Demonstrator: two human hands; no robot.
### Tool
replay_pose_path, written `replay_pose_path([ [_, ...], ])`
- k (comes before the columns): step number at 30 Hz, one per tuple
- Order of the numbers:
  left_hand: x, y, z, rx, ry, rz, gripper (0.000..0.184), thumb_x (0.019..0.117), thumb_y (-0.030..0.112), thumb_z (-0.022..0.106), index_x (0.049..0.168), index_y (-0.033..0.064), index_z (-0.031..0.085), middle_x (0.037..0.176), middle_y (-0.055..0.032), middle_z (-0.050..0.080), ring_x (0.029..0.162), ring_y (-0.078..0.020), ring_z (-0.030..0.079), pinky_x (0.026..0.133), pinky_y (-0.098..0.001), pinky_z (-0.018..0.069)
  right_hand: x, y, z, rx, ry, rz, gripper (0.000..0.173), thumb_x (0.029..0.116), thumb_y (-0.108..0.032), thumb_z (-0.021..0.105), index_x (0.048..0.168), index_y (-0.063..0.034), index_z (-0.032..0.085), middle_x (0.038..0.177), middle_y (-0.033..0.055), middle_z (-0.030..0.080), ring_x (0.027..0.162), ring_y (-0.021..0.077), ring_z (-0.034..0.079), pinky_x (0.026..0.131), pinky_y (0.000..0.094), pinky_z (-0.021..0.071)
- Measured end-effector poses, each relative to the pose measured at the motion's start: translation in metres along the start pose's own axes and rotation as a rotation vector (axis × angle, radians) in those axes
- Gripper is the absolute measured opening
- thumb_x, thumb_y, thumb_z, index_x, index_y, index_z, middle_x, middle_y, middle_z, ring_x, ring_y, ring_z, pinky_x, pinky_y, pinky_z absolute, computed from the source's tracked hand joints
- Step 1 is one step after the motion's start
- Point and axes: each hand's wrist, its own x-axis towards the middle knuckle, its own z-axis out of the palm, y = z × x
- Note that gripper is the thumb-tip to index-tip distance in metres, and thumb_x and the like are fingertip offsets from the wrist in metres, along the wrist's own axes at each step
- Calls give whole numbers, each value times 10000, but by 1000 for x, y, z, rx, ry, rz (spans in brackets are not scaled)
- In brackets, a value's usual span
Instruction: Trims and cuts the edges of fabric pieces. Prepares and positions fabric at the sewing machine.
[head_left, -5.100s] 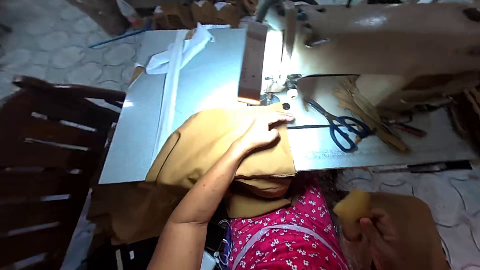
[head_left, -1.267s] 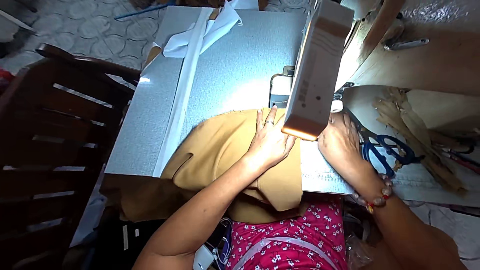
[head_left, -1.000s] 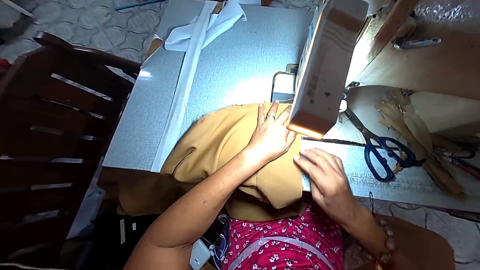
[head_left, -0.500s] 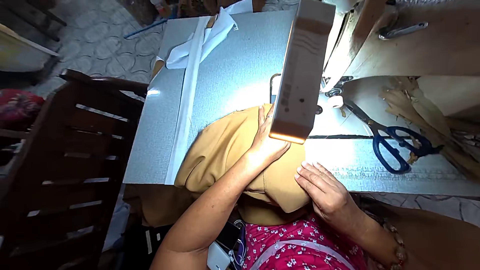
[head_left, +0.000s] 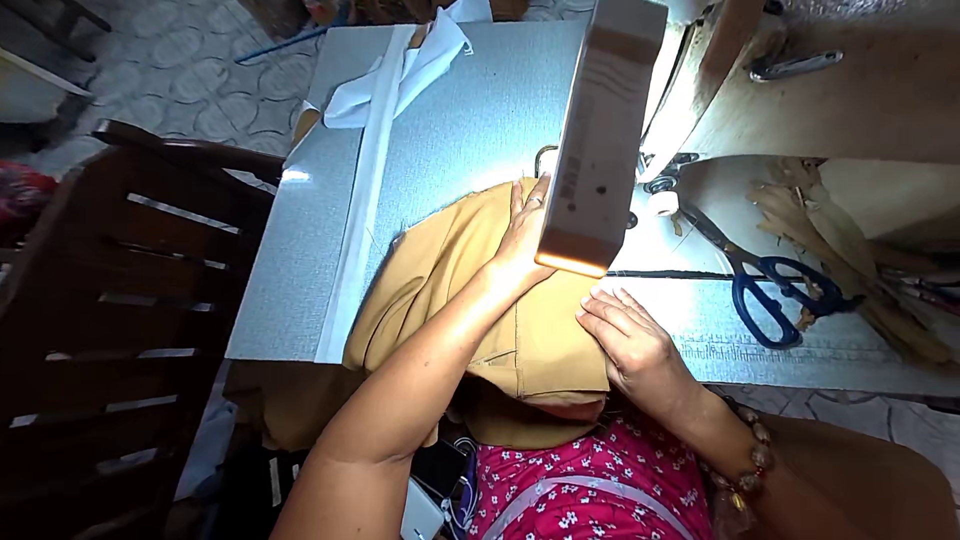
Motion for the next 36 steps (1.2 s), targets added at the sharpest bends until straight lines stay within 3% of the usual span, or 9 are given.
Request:
replay_pose_path([
  [5, 20, 2, -16, 0, -95, -14, 471, 1045, 205, 379, 1464, 64, 541, 1519, -115, 546, 1517, -397, 329, 1189, -726, 85, 6, 6, 7, 25, 13, 34, 279, 910, 5, 558, 1090, 2, 771, 1181, 168, 746, 1212, 329, 679, 1090, 472, 497],
  [13, -1, 29, -35, 145, -90, -55, 417, 1074, 219, 445, 1438, 51, 557, 1633, -131, 388, 1567, -421, 168, 1209, -713, 40, 5, 7, 7, 87, 33, 106, 298, 917, 13, 544, 1107, -9, 773, 1231, 164, 730, 1256, 345, 649, 1113, 503, 475],
  [15, -44, 52, -44, 90, 30, 50, 347, 1001, 247, 532, 1233, 46, 694, 1382, -176, 615, 1370, -404, 494, 1101, -621, 367, 5, 6, 7, 95, 36, 120, 287, 913, 11, 540, 1075, -10, 777, 1217, 157, 736, 1250, 346, 653, 1107, 518, 475],
  [17, -85, 63, -45, -100, 13, 147, 376, 937, 414, 632, 1021, 65, 742, 974, -120, 675, 959, -299, 642, 800, -471, 523, 6, 5, 5, 114, 33, 136, 278, 914, 1, 540, 1059, -6, 777, 1218, 153, 737, 1252, 347, 651, 1105, 531, 471],
  [23, -129, 56, -21, -231, 88, 197, 239, 1019, 225, 595, 929, 75, 758, 935, -56, 734, 967, -199, 680, 865, -331, 528, 7, 6, 0, 232, 77, 183, 329, 899, 41, 511, 1104, 11, 766, 1207, 172, 736, 1253, 348, 648, 1120, 509, 457],
  [27, -121, 55, -38, -616, 269, -51, 169, 1009, 73, 563, 982, -33, 691, 1062, -80, 725, 1026, -82, 686, 932, -255, 559, 6, 7, -5, 297, 148, 224, 289, 959, 41, 512, 1140, 59, 736, 1203, 193, 731, 1252, 326, 652, 1136, 453, 459],
  [31, -105, 54, -56, -666, 519, -168, 78, 1059, 53, 453, 1068, 63, 530, 925, 65, 608, 792, 69, 561, 721, -116, 482, 3, 2, -4, 205, 83, 169, 301, 906, 35, 530, 1081, 0, 773, 1149, 163, 752, 1232, 349, 659, 1132, 534, 437],
  [33, -100, 58, -62, -587, 450, -111, 66, 1033, 46, 500, 1046, 14, 557, 797, 39, 555, 663, 46, 512, 622, -113, 453, 8, -2, -5, 184, 144, 199, 283, 895, 28, 554, 1085, 22, 764, 1090, 168, 763, 1165, 340, 696, 1111, 528, 457],
  [36, -93, 63, -68, -432, 111, -6, 148, 1038, 168, 533, 980, 60, 616, 689, 40, 549, 584, -14, 508, 549, -190, 440, 15, 2, -5, 190, 165, 171, 345, 910, -19, 632, 1239, 78, 669, 1260, 211, 692, 1255, 313, 638, 1126, 422, 459],
])
